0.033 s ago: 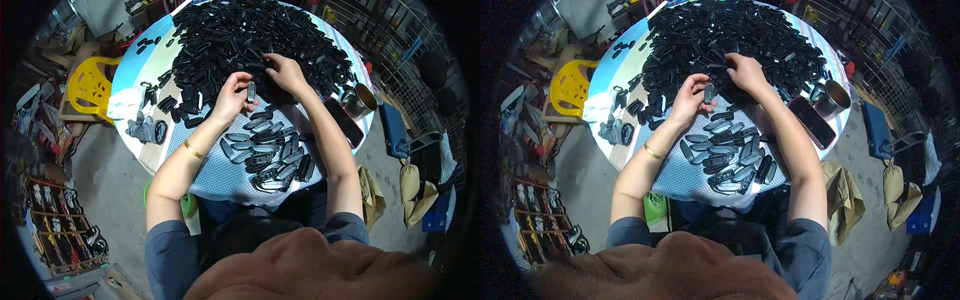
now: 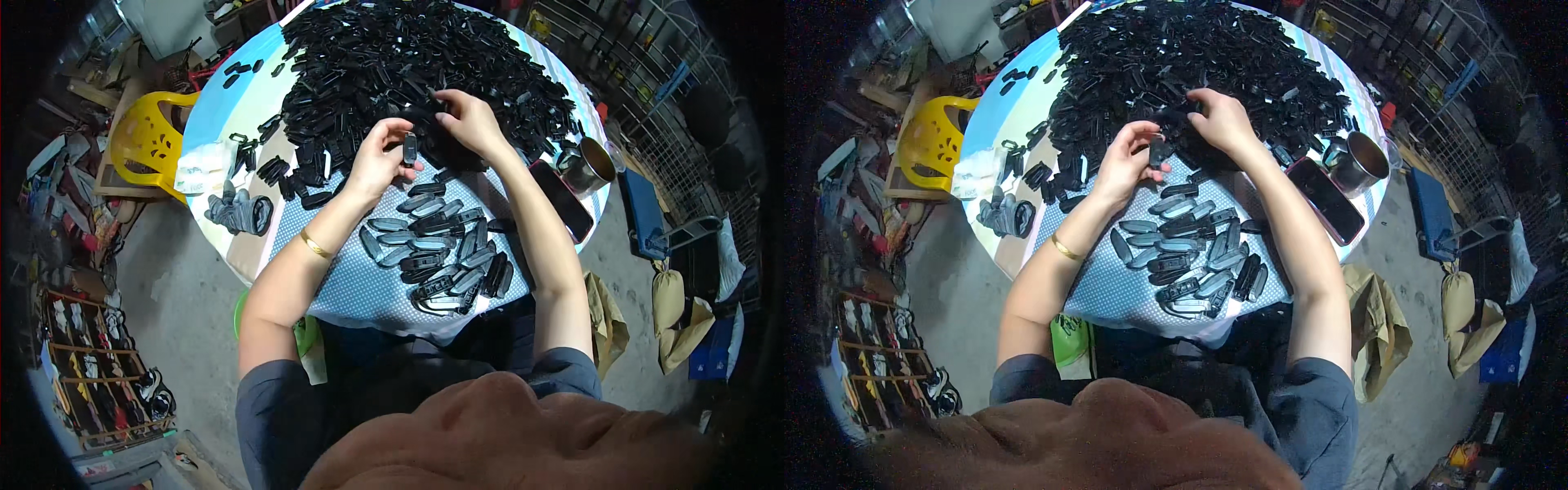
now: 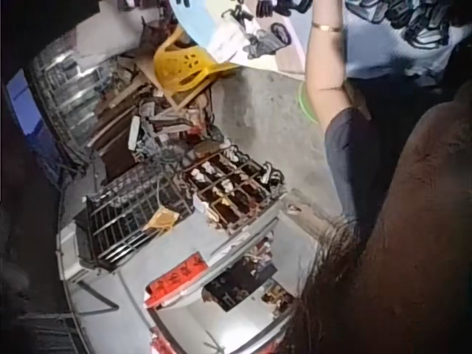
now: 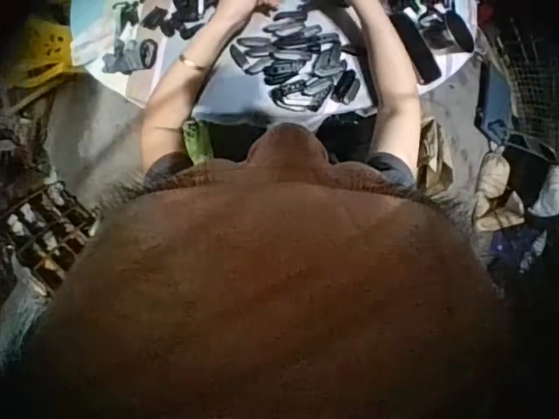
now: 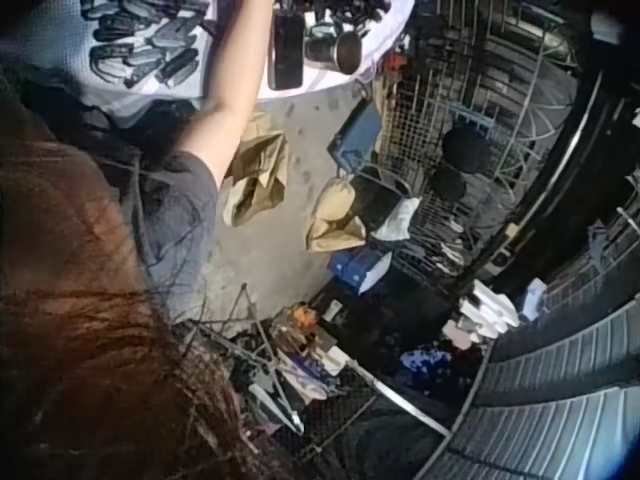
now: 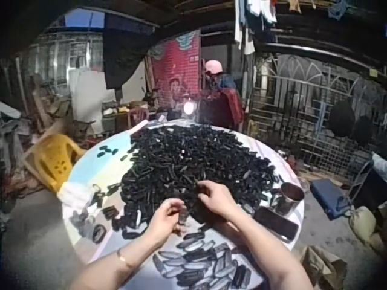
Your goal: The person assembles plastic components by hand, snapping pieces together and placing the assembled parts on the table, then gathers scattered pieces into a pile and attaches more components.
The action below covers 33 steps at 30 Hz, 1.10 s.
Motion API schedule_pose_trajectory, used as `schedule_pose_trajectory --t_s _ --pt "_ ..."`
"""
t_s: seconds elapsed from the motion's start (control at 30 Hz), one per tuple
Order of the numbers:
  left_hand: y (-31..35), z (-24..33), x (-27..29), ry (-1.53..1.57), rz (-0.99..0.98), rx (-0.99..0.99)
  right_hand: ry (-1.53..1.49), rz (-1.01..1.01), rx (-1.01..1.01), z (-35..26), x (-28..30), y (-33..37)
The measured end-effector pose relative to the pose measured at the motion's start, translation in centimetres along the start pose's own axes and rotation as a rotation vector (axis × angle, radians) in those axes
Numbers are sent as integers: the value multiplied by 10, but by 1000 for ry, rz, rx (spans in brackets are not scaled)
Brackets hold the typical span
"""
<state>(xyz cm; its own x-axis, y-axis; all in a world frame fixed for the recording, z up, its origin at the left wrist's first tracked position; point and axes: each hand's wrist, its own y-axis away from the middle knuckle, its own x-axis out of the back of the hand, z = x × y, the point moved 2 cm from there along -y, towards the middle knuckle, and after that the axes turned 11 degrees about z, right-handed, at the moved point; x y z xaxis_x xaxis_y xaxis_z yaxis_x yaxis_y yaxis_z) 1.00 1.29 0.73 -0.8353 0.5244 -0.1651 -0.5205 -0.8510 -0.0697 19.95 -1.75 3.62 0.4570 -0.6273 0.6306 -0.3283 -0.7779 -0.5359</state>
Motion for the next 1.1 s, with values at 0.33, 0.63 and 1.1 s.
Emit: schedule_pose_trajectory --t_s 0.33,0.63,1.1 --pt "8 0 -10 254 -118 62 -1253 -213 -664 -16 4 54" --pt "2 -5 -5 19 24 -111 -1057 -222 -571 -25 6 60" --pt "5 -6 -11 266 52 -55 -565 122 -146 -29 -12 70"
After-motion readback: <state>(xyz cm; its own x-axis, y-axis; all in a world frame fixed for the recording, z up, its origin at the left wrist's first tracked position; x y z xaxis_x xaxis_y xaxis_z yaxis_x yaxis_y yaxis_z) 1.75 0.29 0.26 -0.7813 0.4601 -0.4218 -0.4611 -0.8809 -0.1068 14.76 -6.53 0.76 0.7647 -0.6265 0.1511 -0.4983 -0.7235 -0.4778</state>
